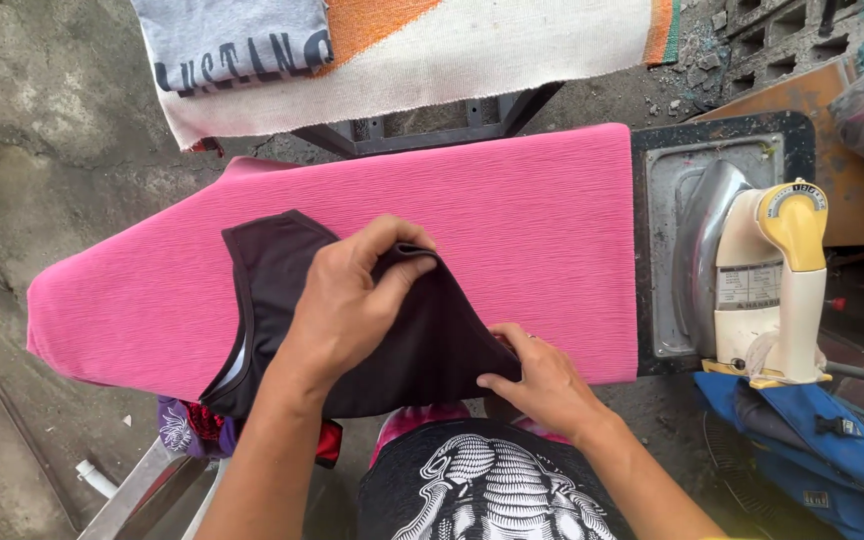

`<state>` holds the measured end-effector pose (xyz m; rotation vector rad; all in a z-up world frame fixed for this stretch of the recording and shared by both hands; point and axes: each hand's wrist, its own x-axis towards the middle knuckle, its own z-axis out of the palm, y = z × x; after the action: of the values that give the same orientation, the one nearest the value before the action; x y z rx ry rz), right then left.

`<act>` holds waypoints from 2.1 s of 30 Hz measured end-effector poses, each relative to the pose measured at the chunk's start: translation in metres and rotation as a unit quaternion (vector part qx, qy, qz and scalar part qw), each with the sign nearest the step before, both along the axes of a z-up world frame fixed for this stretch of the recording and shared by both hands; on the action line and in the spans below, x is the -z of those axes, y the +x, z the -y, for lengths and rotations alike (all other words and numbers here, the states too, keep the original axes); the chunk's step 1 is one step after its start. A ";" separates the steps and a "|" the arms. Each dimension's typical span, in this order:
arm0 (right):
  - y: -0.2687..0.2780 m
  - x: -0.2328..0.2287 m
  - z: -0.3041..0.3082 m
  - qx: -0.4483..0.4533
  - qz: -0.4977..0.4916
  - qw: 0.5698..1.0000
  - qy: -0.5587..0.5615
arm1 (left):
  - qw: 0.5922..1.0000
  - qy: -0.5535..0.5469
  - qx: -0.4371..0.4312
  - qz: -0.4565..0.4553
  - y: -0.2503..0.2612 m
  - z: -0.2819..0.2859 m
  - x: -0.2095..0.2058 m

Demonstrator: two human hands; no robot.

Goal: Ironing a black shirt on an ironing board.

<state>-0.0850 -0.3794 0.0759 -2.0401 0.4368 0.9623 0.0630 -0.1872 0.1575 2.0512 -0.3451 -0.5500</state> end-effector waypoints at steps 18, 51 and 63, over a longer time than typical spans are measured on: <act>0.143 -0.022 0.061 0.073 0.051 0.992 0.084 | 0.930 -0.149 -0.325 -0.089 0.054 -0.213 0.013; 0.137 0.024 -0.031 -0.045 0.399 0.900 -0.171 | 0.829 0.067 -0.544 0.113 -0.069 -0.287 0.206; 0.113 0.052 0.040 -0.064 0.140 0.921 -0.358 | 0.884 0.265 -0.278 0.266 0.023 -0.221 0.151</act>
<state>0.0276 -0.4196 0.0243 -2.8512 0.5598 0.6040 0.0858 0.0337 0.0068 2.6697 0.1153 0.3282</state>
